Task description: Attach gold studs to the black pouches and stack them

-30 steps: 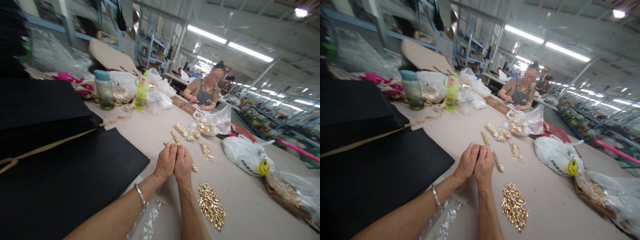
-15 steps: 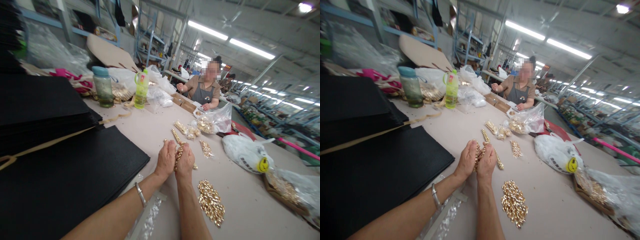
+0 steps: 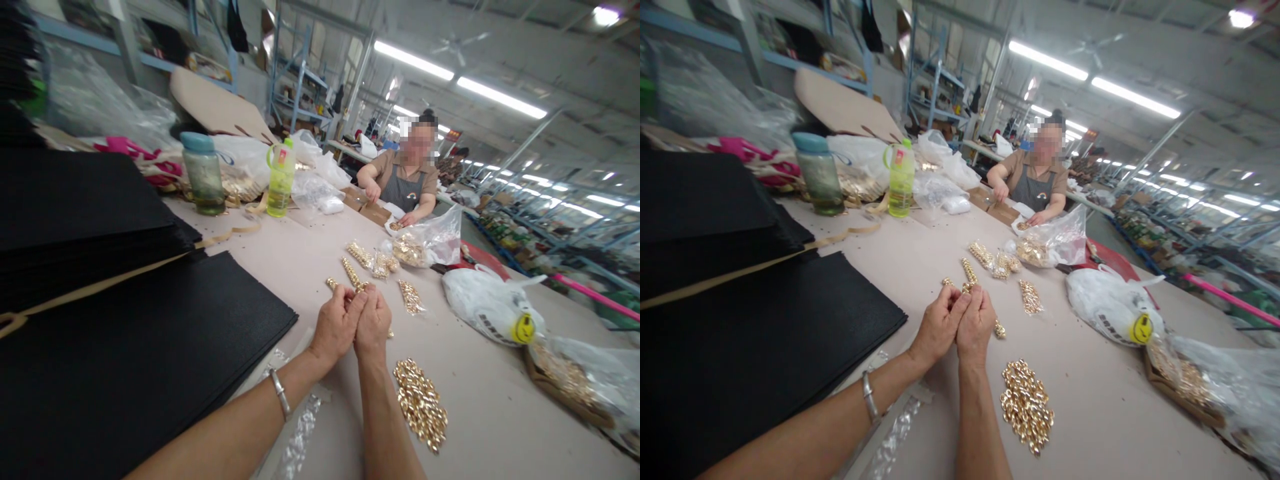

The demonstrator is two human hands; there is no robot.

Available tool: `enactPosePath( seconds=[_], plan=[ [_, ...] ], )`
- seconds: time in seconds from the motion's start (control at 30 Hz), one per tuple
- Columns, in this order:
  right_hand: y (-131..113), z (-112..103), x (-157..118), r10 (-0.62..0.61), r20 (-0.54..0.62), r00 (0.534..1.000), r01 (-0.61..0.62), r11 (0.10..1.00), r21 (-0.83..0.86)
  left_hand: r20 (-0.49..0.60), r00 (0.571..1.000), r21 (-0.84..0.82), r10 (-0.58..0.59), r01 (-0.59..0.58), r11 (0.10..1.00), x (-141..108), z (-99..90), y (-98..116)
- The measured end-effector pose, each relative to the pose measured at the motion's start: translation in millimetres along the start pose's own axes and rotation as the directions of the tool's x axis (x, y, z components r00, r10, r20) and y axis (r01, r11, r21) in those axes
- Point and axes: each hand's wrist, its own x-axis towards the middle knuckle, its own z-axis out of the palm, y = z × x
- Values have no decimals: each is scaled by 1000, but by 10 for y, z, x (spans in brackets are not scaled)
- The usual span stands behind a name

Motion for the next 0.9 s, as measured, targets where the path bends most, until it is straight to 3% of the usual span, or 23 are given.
enactPosePath(
  seconds=[0.13, 0.37, 0.6, 0.9],
  plan=[
    [-4, -27, 9, -34, 34, 999, 37, 994, -99, 0, 1000, 30, -8, 8, 1000, 10, 15, -6],
    [24, 5, -6, -1, -13, 1000, 0, 999, -43, -11, 1000, 58, -25, 26, 998, 38, 11, -46],
    [-53, -29, -14, -79, 120, 990, 96, 985, -142, -41, 998, 60, -52, 54, 997, 18, 20, -30],
    [26, 27, -34, -40, 74, 996, 42, 999, -34, -75, 997, 23, -31, 33, 999, 55, 12, -36]
  ],
)
